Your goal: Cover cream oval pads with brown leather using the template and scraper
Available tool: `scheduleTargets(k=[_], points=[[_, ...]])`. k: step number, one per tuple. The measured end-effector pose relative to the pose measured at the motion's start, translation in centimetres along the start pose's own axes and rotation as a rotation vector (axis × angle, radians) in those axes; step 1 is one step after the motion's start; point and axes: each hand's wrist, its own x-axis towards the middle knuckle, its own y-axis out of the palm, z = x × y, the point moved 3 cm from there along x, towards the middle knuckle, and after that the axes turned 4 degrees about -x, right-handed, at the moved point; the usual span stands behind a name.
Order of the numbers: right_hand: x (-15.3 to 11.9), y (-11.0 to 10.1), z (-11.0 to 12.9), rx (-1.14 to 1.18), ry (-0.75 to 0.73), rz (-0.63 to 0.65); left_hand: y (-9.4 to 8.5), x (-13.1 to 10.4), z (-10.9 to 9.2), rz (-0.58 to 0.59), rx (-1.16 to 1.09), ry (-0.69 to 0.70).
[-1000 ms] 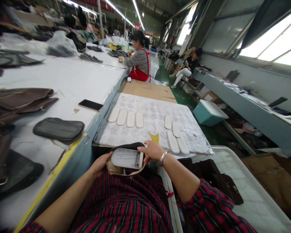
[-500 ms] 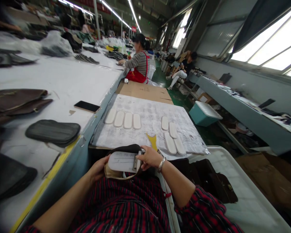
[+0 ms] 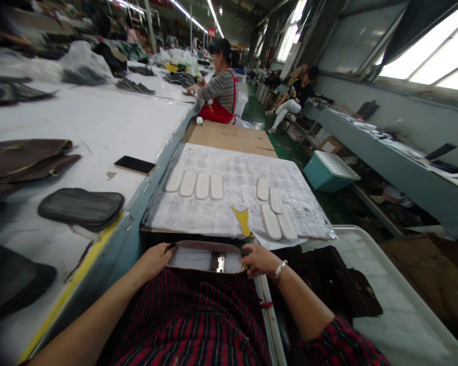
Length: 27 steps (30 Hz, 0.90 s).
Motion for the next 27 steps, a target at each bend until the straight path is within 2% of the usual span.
scheduleTargets(k=[2, 4, 6, 8, 10, 12, 18, 22, 24, 27], points=[[0.7, 0.0, -2.1, -0.007, -0.021, -0.026, 0.0, 0.0, -0.9, -0.006, 0.066, 0.042], [1.1, 0.1, -2.4, -0.031, -0.070, -0.083, 0.2, 0.3, -2.1, 0.015, 0.141, 0.122], [1.2, 0.2, -1.2, -0.189, -0.224, -0.211, 0.7, 1.1, -3.2, 0.087, 0.190, 0.187], [0.9, 0.6, 0.8, -0.480, -0.449, -0.320, 1.3, 2.4, -4.0, 0.187, 0.195, 0.166], [1.1, 1.3, 2.3, -0.755, -0.582, -0.321, 1.8, 3.8, -4.4, 0.268, 0.198, 0.099], [1.9, 1.5, 2.9, -0.854, -0.558, -0.242, 2.0, 5.1, -4.6, 0.331, 0.213, 0.052], [5.2, -0.4, 3.3, -0.745, -0.512, 0.013, 2.3, 6.9, -4.8, 0.556, 0.247, -0.103], [6.0, -1.0, 2.5, -0.652, -0.477, 0.198, 2.3, 6.4, -5.3, 0.612, 0.230, -0.172], [5.5, -0.8, 1.7, -0.571, -0.520, 0.189, 1.7, 5.4, -5.4, 0.588, 0.213, -0.179], [4.2, -0.5, -0.6, -0.415, -0.466, -0.016, 0.2, 3.0, -4.8, 0.478, 0.211, -0.178]])
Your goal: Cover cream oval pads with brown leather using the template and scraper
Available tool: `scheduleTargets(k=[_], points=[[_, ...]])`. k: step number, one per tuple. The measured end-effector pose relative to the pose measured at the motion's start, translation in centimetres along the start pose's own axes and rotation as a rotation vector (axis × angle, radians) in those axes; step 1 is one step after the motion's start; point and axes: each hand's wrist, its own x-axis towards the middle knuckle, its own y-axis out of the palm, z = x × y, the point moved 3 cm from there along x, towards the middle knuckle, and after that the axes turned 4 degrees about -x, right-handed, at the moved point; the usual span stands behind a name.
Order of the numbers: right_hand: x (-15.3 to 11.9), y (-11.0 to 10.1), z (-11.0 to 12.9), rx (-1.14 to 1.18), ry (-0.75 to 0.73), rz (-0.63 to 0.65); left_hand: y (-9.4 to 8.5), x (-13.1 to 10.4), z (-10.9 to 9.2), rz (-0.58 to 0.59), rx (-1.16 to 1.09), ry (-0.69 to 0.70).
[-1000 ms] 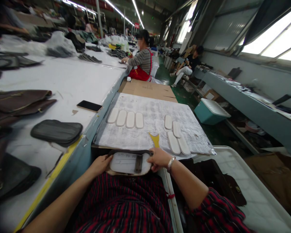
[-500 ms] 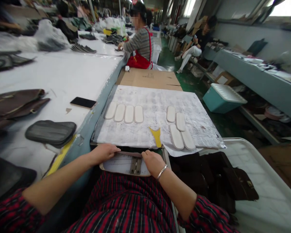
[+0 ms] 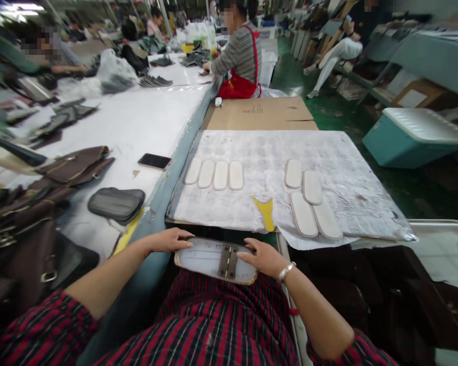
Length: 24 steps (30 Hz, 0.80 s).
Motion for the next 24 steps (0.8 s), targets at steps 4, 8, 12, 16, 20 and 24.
scheduleTargets(k=[4, 8, 12, 16, 20, 24], points=[[-3.4, 2.3, -1.3, -0.115, 0.242, -0.069, 0.6, -3.0, 2.5, -0.199, -0.013, -0.032], [-5.0, 3.0, -0.3, -0.211, 0.288, -0.049, 1.9, -3.7, 4.0, -0.336, -0.048, -0.054], [-5.4, 2.5, 0.8, -0.280, 0.290, -0.049, 2.4, -3.3, 4.1, -0.363, -0.066, -0.089], [-5.4, 2.9, 0.7, -0.321, 0.265, -0.006, 2.0, -3.1, 3.4, -0.366, 0.014, -0.097], [-5.1, 3.2, 0.4, -0.395, 0.213, 0.003, 1.9, -3.5, 2.8, -0.451, 0.195, -0.012], [-4.4, 2.3, 0.7, -0.486, 0.184, 0.003, 3.2, -4.4, 2.8, -0.536, 0.312, 0.049]])
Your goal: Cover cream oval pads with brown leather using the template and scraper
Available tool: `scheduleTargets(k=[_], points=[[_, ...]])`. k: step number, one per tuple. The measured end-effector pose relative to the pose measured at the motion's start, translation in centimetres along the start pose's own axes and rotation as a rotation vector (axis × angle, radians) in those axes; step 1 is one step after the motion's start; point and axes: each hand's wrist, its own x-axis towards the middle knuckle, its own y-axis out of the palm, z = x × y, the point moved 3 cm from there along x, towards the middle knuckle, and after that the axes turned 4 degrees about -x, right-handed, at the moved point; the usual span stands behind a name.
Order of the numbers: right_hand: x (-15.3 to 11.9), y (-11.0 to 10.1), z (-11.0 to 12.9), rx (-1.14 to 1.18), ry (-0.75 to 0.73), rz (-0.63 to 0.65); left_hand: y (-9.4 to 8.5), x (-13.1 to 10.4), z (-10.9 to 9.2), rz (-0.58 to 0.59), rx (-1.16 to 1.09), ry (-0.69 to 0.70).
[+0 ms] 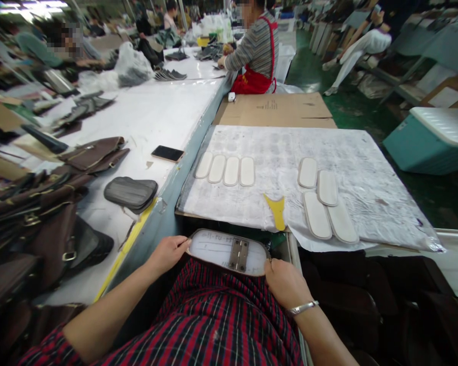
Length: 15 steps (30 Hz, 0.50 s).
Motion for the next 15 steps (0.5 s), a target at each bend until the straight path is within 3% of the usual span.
scheduleTargets(k=[6, 12, 15], points=[[0.6, -0.7, 0.0, -0.181, -0.127, -0.001, 0.6, -1.3, 0.0, -0.064, 0.040, 0.000], [0.1, 0.2, -0.8, 0.375, 0.069, 0.110, 0.8, -0.4, 1.0, -0.006, -0.037, -0.093], [-0.1, -0.1, -0.6, 0.348, 0.088, 0.035, 0.9, 0.0, 1.3, 0.047, -0.068, -0.137]])
